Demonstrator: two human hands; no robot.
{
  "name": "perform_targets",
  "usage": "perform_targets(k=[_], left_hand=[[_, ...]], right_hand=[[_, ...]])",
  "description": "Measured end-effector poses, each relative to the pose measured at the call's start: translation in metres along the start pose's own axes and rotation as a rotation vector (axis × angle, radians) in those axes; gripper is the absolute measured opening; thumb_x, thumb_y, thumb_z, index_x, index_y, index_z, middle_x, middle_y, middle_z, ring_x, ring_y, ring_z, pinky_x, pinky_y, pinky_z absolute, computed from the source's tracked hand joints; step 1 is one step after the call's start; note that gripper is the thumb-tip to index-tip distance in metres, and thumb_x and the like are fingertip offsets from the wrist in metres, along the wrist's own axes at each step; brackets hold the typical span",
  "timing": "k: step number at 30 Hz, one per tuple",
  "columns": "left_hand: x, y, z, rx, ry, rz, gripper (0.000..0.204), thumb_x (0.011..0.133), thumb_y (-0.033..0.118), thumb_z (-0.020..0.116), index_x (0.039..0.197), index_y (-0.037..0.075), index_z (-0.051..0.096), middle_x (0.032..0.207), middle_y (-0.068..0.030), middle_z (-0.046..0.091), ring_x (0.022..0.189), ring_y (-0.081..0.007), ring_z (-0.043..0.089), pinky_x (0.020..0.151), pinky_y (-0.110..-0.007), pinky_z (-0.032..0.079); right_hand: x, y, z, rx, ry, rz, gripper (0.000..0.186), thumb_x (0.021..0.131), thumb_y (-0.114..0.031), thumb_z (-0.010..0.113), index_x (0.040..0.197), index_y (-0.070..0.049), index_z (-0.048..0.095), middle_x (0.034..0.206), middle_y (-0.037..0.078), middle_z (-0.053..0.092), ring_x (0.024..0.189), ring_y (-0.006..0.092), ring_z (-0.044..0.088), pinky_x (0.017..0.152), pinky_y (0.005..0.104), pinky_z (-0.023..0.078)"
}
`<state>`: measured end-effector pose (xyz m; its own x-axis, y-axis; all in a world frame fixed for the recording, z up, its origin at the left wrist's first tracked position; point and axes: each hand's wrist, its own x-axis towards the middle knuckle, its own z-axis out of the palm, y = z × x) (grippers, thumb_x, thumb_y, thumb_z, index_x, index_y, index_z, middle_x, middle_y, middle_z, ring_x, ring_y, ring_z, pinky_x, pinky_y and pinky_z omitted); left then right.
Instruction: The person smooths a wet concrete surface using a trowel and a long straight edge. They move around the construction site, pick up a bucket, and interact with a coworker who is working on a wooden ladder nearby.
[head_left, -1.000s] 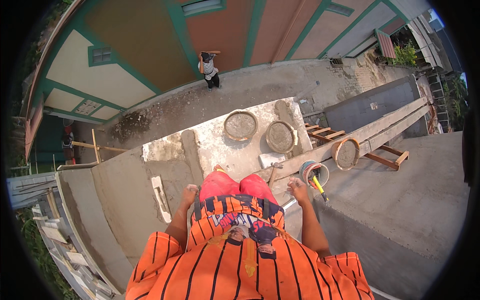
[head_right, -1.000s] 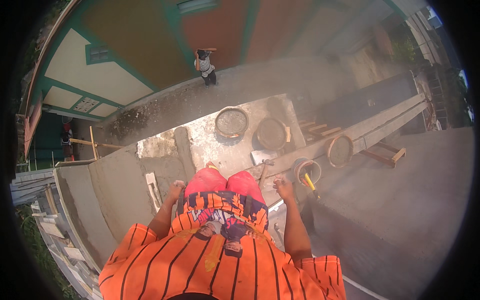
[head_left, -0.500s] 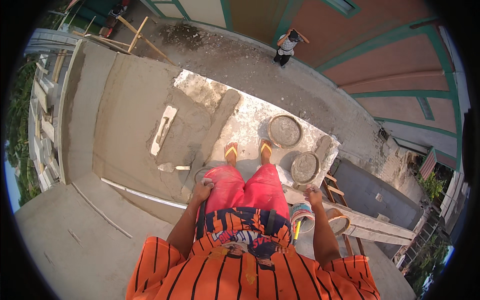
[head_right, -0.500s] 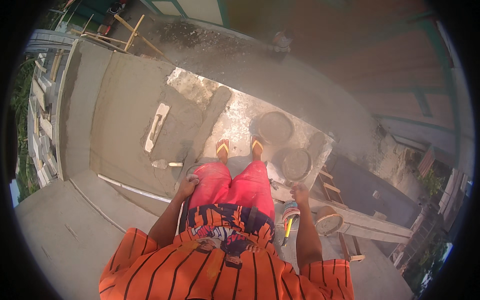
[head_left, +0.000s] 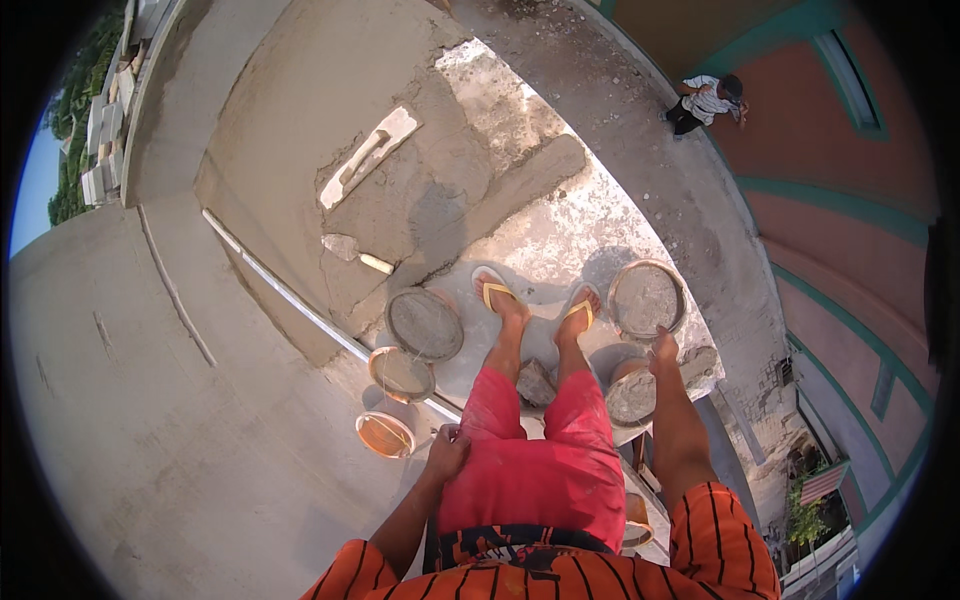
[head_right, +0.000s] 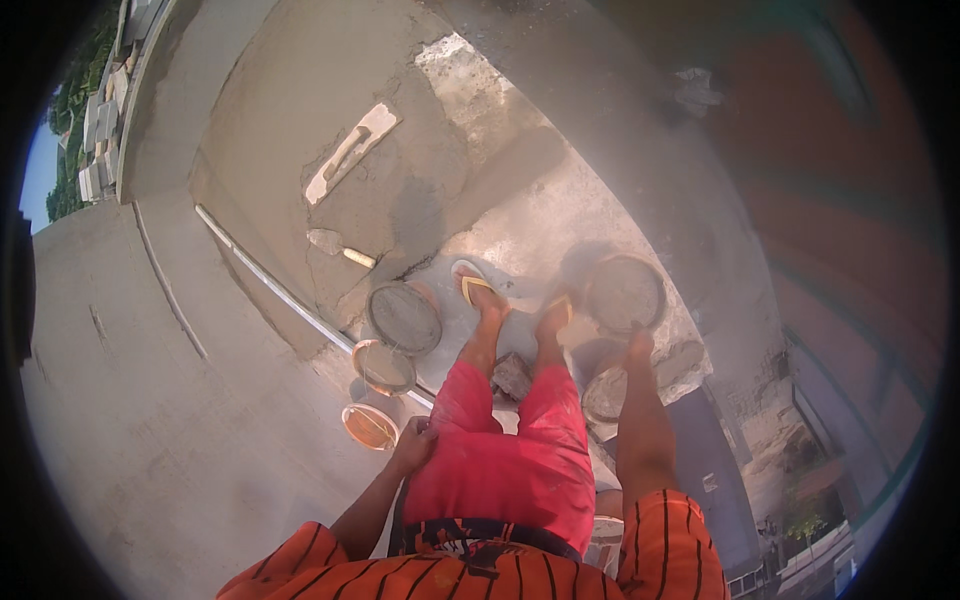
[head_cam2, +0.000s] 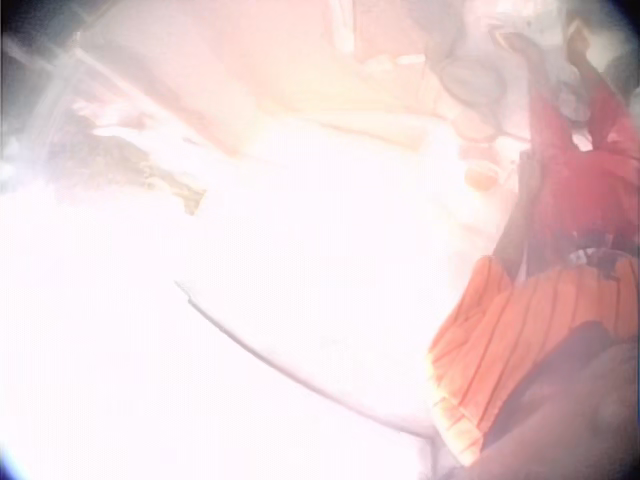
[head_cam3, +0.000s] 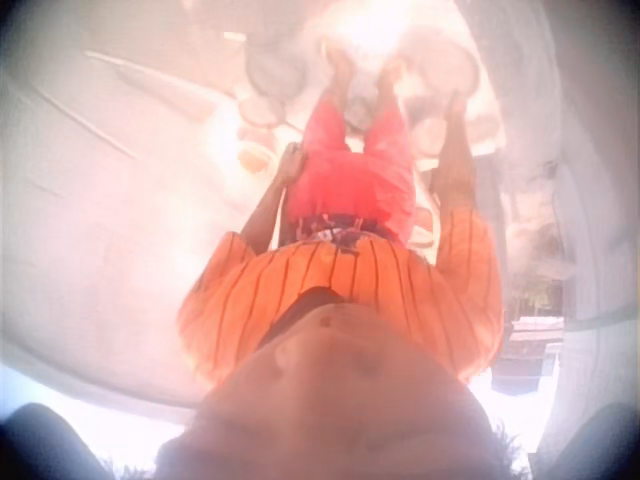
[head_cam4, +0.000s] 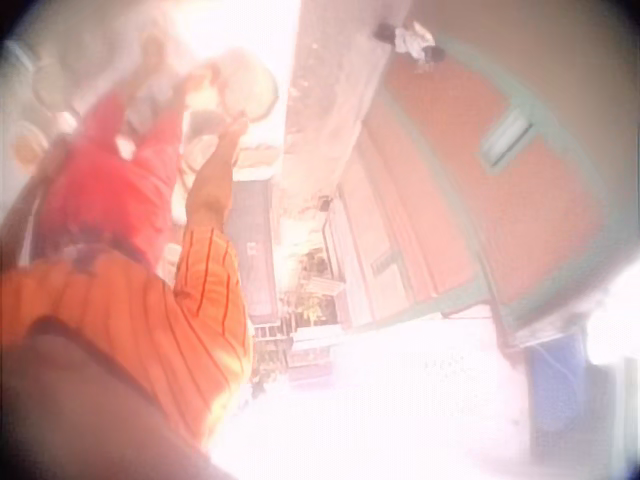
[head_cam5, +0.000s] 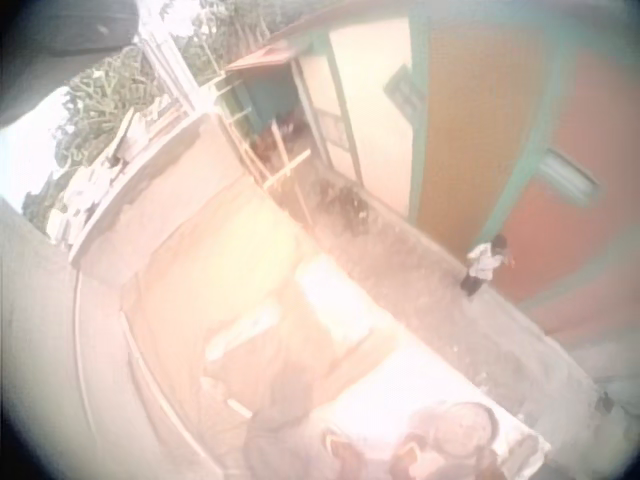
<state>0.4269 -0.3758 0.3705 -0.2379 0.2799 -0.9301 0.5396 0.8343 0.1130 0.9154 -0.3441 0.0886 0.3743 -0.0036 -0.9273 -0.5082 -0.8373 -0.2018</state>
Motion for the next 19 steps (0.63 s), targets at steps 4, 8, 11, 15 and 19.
perform_targets(k=[4,8,11,15,19], left_hand=[[0.073,-0.003,-0.013,-0.007,0.270,0.155,0.062,0.078,0.024,0.069,0.128,-0.004,0.043,0.124,-0.0308,0.051,0.119,-0.0411,0.049,0.100,-0.043,0.039],[0.158,-0.022,-0.052,0.282,0.552,0.158,0.068,0.074,0.021,0.070,0.131,-0.001,0.041,0.126,-0.0266,0.048,0.121,-0.0422,0.043,0.104,-0.045,0.035],[0.202,-0.032,-0.076,0.404,0.499,0.233,0.064,0.074,0.025,0.070,0.129,0.003,0.044,0.131,-0.0244,0.046,0.125,-0.0405,0.040,0.105,-0.045,0.034],[0.237,-0.030,-0.092,0.494,0.101,0.190,0.046,0.076,0.030,0.064,0.114,0.005,0.058,0.115,-0.0237,0.060,0.112,-0.0395,0.054,0.096,-0.046,0.043],[0.227,-0.057,-0.075,0.372,0.093,0.136,0.035,0.076,0.032,0.060,0.097,0.005,0.066,0.090,-0.0233,0.067,0.092,-0.0395,0.064,0.085,-0.047,0.050]], right_hand=[[0.012,-0.021,0.021,0.092,-0.040,-0.066,0.061,0.089,-0.041,0.054,0.139,-0.010,0.039,0.141,0.012,0.043,0.132,0.0275,0.037,0.106,0.0414,0.026],[-0.013,-0.051,0.062,0.237,0.118,-0.130,0.036,0.095,-0.037,0.046,0.118,-0.010,0.049,0.108,0.006,0.054,0.081,0.0185,0.050,0.092,0.0393,0.038],[-0.042,-0.058,0.082,0.202,0.139,-0.160,0.026,0.095,-0.035,0.048,0.106,-0.011,0.049,0.085,0.001,0.047,0.056,0.0139,0.035,0.076,0.0369,0.042],[-0.089,-0.060,0.108,0.184,0.101,-0.179,0.024,0.093,-0.034,0.052,0.099,-0.012,0.047,0.077,0.000,0.041,0.049,0.0133,0.028,0.070,0.0360,0.041],[-0.141,-0.071,0.148,0.077,0.056,-0.191,0.024,0.093,-0.034,0.054,0.095,-0.011,0.046,0.077,0.000,0.040,0.048,0.0136,0.029,0.069,0.0359,0.041]])
